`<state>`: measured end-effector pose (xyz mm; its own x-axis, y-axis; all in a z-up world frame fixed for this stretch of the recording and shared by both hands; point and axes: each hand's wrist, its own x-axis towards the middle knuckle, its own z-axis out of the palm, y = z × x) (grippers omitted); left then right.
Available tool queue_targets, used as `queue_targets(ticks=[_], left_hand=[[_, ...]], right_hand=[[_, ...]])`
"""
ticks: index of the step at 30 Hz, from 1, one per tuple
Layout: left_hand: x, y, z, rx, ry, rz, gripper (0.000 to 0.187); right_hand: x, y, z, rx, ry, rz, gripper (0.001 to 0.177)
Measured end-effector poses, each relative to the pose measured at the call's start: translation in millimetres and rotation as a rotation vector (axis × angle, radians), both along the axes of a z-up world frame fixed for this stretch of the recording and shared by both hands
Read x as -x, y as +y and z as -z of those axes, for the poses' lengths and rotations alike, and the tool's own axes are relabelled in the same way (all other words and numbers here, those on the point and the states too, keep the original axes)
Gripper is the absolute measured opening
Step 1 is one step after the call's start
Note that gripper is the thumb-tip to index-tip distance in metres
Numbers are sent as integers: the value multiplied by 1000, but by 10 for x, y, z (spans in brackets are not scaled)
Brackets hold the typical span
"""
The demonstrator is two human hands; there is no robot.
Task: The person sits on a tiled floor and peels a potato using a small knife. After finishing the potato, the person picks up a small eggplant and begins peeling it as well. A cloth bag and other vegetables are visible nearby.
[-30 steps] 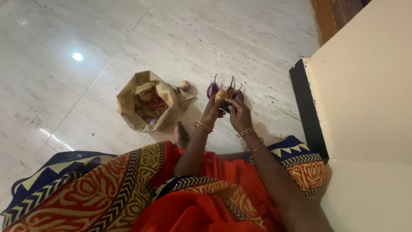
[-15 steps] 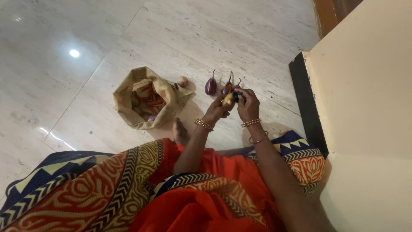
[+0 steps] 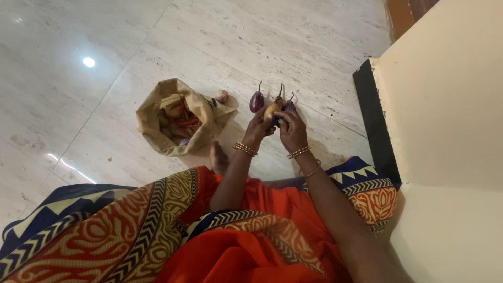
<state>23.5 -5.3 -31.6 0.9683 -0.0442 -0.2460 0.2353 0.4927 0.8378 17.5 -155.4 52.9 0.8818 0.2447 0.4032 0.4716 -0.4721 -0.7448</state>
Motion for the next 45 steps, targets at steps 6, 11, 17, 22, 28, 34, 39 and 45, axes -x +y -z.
queue_targets(ticks=[6,11,17,22,28,34,39,45], left_hand=[[13,-66,60,-90,2,41,59],[25,-101,-24,-282,-84,78,56],[60,-92,-86,-265,-67,94,57],[2,-89,40,-68,-47,98,51],[-47,-61,254,-11,-51,-26,55],[-54,-43,256,-88,-31,-41,53],[2,-45,121,-174,-27,6,52],[-115,-27,491,-181,-76,6,56]], right_hand=[[-104,-96,-17,-6,-47,98,27],[-231,-216,57,-10,-61,129,28],[-280,-246,87,-52,-15,127,30],[-298,-290,111,-49,-10,120,30],[-225,-213,131,11,-15,103,27],[-162,-147,93,-2,-72,50,27],[-178,-191,55,-19,-15,67,26],[-226,-261,14,-23,-41,96,25]])
